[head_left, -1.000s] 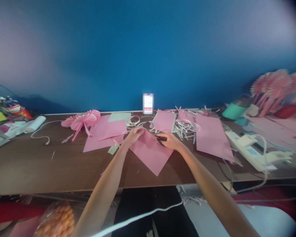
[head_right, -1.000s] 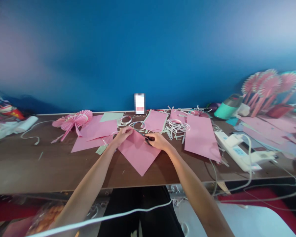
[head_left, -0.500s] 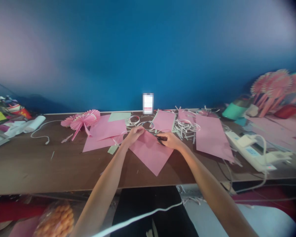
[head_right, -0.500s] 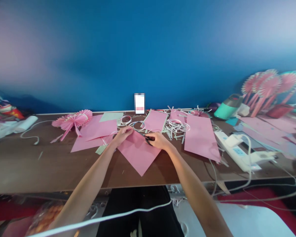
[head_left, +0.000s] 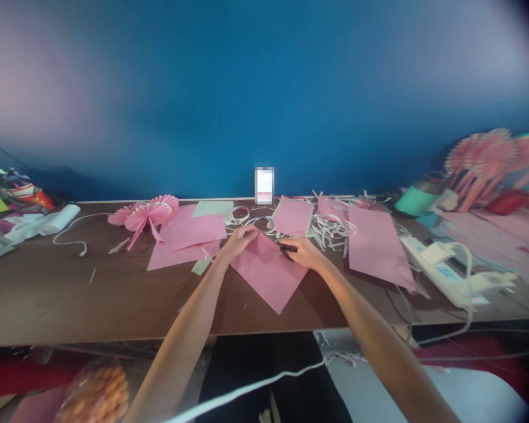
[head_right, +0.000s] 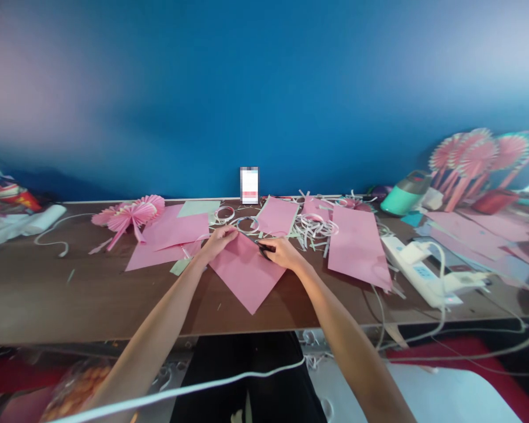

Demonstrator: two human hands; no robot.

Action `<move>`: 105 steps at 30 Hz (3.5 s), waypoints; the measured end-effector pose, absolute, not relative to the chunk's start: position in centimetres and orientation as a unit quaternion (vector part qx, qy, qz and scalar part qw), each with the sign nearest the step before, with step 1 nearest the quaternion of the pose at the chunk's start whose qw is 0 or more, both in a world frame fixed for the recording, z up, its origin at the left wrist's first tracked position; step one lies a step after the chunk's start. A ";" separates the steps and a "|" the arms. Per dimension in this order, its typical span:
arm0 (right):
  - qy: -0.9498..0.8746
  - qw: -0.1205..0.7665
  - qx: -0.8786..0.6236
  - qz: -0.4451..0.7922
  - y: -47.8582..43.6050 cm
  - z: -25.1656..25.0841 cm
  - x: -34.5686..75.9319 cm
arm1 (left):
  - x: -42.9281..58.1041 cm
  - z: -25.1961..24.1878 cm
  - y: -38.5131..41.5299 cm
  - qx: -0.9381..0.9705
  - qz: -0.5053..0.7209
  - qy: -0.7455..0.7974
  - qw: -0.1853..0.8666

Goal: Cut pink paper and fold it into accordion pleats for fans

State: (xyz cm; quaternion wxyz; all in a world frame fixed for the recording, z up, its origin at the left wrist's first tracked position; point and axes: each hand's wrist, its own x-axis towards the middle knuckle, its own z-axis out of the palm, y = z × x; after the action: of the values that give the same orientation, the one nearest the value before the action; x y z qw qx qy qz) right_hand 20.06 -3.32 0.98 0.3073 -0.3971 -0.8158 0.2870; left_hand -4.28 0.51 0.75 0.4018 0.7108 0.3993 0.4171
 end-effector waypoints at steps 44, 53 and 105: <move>-0.796 0.351 -0.433 0.236 -2.9 0.8 19.7 | -4.4 0.6 0.4 0.695 0.415 0.409 0.421; -0.804 0.259 -0.535 0.000 -3.2 0.6 20.2 | -3.6 1.6 -0.7 0.716 0.450 0.404 0.349; -0.697 0.301 -0.644 -0.094 -2.8 -0.1 21.8 | -3.4 1.0 -0.8 0.762 0.327 0.547 0.112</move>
State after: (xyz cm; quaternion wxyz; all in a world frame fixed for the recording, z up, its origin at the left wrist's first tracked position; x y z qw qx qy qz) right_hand 21.83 -2.77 -0.14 0.3015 -0.6441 -0.6967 -0.0940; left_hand -3.44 -0.76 1.05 0.1116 0.7624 0.5474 0.3267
